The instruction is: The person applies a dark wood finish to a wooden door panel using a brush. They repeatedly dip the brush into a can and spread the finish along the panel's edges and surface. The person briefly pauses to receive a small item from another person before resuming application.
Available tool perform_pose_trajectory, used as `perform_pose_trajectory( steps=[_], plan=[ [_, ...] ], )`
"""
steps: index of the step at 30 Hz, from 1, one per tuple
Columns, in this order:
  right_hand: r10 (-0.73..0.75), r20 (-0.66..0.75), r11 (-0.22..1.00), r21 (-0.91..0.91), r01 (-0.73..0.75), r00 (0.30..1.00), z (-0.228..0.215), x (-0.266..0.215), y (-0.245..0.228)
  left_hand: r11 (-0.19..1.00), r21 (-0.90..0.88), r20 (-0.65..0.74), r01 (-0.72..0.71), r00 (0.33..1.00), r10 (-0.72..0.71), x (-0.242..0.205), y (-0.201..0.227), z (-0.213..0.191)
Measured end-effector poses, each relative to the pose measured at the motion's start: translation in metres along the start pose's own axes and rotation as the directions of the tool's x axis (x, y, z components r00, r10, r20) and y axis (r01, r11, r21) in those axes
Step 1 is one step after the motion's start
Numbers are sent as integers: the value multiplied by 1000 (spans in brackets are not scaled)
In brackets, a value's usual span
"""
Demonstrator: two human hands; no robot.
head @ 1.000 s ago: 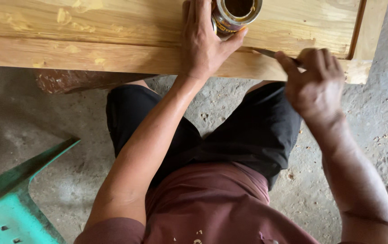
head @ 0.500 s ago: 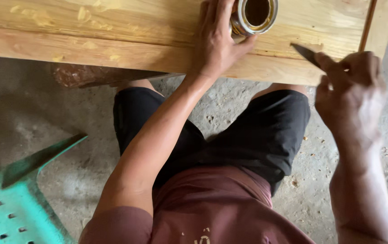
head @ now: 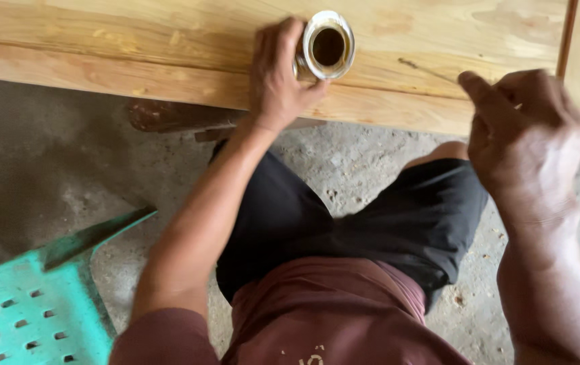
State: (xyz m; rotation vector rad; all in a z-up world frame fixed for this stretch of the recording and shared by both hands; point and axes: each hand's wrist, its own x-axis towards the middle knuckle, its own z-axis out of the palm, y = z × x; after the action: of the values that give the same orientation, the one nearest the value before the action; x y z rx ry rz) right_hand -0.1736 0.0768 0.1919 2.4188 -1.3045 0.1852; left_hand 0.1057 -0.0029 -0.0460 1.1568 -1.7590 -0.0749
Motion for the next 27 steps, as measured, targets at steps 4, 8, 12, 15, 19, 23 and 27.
perform_pose_trajectory(
  steps=[4, 8, 12, 15, 19, 23, 27],
  plan=[
    [-65, -52, 994, 89, 70, 997, 2, 23, -24, 1000, 9, -19, -28, 999, 28, -12, 2, 12],
    [-156, -84, 985, 67, 162, 984, 11, 46, -48, 998, 16, -24, -56, 998, 56, -11, 6, 13],
    [-228, -88, 973, -68, 223, 970, 41, 65, -64, 999, 36, 10, -18, 1000, 17, -8, 12, 10],
    [-253, 36, 956, -142, 256, 967, 67, 73, -74, 999, 53, 30, 3, 1000, -5, -10, 17, 8],
    [-306, 88, 932, -179, 317, 948, 81, 72, -73, 998, 58, 32, 20, 999, -22, -11, 18, 13],
    [-273, -50, 961, -56, 270, 961, 84, 64, -54, 1000, 29, 28, 1, 1000, -2, -13, 13, 22],
    [-104, -72, 988, 104, 111, 992, 81, 38, -32, 996, -57, -1, 72, 997, -72, -9, 7, 24]
  ],
)
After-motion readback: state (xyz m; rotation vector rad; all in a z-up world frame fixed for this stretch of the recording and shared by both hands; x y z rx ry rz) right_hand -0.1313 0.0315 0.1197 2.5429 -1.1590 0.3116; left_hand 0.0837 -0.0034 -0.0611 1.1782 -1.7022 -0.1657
